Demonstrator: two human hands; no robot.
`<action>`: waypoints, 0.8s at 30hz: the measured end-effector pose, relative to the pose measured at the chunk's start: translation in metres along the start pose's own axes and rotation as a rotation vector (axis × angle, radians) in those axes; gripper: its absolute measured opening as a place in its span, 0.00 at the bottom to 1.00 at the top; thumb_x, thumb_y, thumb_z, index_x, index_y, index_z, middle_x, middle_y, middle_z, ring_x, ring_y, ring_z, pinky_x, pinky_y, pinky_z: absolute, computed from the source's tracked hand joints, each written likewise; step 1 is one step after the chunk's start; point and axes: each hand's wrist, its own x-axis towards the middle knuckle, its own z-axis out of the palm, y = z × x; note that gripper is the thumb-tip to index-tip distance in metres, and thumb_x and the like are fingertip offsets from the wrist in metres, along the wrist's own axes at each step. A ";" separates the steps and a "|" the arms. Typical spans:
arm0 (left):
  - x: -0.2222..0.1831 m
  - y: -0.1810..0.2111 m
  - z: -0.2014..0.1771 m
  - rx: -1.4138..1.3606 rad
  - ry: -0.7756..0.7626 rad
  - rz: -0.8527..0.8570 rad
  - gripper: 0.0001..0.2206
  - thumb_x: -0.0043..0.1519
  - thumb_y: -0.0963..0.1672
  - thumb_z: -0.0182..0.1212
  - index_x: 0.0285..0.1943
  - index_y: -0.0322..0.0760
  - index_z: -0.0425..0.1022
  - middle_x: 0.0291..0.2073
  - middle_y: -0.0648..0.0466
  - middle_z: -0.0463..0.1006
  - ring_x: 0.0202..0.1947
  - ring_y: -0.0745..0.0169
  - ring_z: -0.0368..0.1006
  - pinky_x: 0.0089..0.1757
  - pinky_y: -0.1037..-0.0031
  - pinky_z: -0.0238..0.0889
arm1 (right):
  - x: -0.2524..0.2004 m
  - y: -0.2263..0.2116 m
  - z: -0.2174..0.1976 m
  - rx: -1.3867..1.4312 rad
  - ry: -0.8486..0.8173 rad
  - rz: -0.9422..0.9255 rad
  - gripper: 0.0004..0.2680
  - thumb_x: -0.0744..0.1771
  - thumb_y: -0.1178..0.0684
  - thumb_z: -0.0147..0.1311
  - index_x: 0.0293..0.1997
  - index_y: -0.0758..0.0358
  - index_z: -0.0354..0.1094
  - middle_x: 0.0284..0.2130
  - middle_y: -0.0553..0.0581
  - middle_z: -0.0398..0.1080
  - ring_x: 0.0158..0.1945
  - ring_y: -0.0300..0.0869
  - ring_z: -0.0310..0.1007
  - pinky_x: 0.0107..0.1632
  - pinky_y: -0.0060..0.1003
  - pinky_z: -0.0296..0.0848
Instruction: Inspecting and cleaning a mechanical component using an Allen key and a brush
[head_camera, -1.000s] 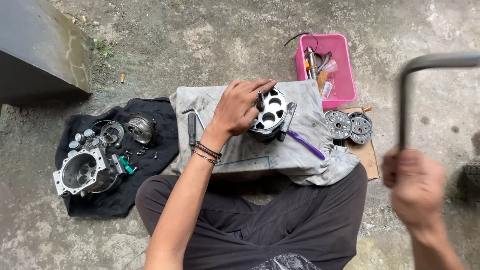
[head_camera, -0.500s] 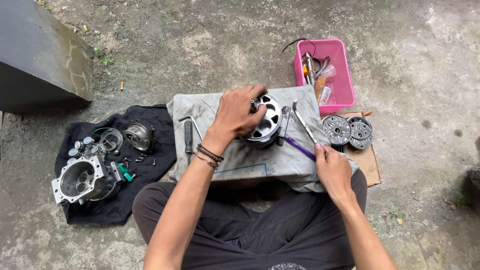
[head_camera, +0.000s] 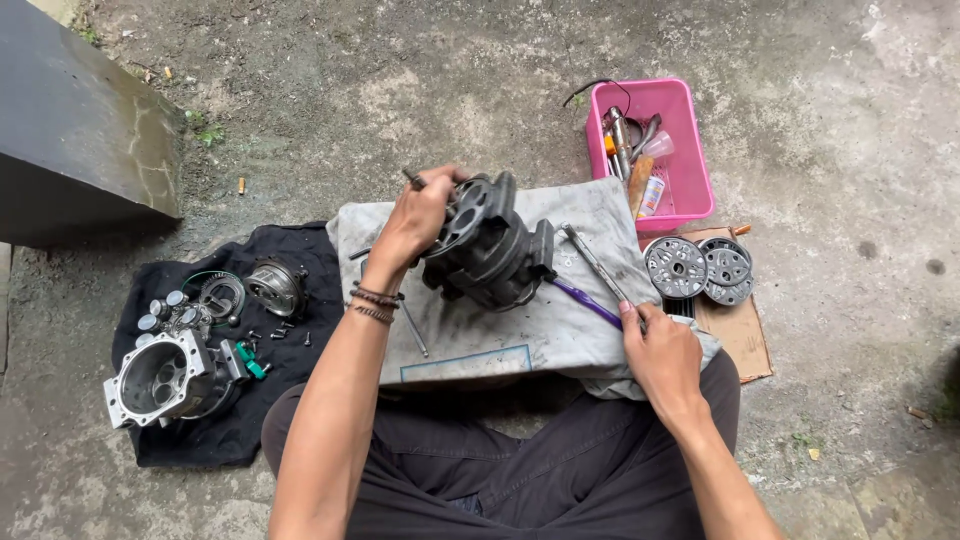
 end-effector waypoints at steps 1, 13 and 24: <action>-0.005 -0.003 -0.004 -0.018 -0.003 -0.097 0.23 0.53 0.53 0.44 0.53 0.56 0.80 0.46 0.42 0.81 0.54 0.36 0.73 0.55 0.52 0.61 | 0.000 0.000 0.000 -0.005 0.009 -0.003 0.19 0.71 0.36 0.41 0.35 0.58 0.73 0.25 0.74 0.75 0.44 0.70 0.76 0.50 0.61 0.72; -0.014 -0.049 0.004 -0.283 0.054 -0.223 0.26 0.51 0.52 0.45 0.52 0.44 0.82 0.47 0.36 0.77 0.53 0.39 0.68 0.56 0.60 0.58 | -0.002 -0.002 0.007 -0.061 0.052 -0.020 0.18 0.72 0.35 0.42 0.36 0.57 0.73 0.25 0.75 0.75 0.43 0.69 0.77 0.49 0.60 0.73; -0.036 -0.039 0.006 -0.232 0.112 -0.261 0.26 0.54 0.56 0.44 0.48 0.45 0.83 0.42 0.40 0.81 0.53 0.41 0.72 0.54 0.59 0.60 | -0.004 0.001 0.009 -0.087 0.079 -0.047 0.20 0.72 0.34 0.40 0.35 0.60 0.71 0.25 0.75 0.75 0.42 0.69 0.77 0.48 0.61 0.73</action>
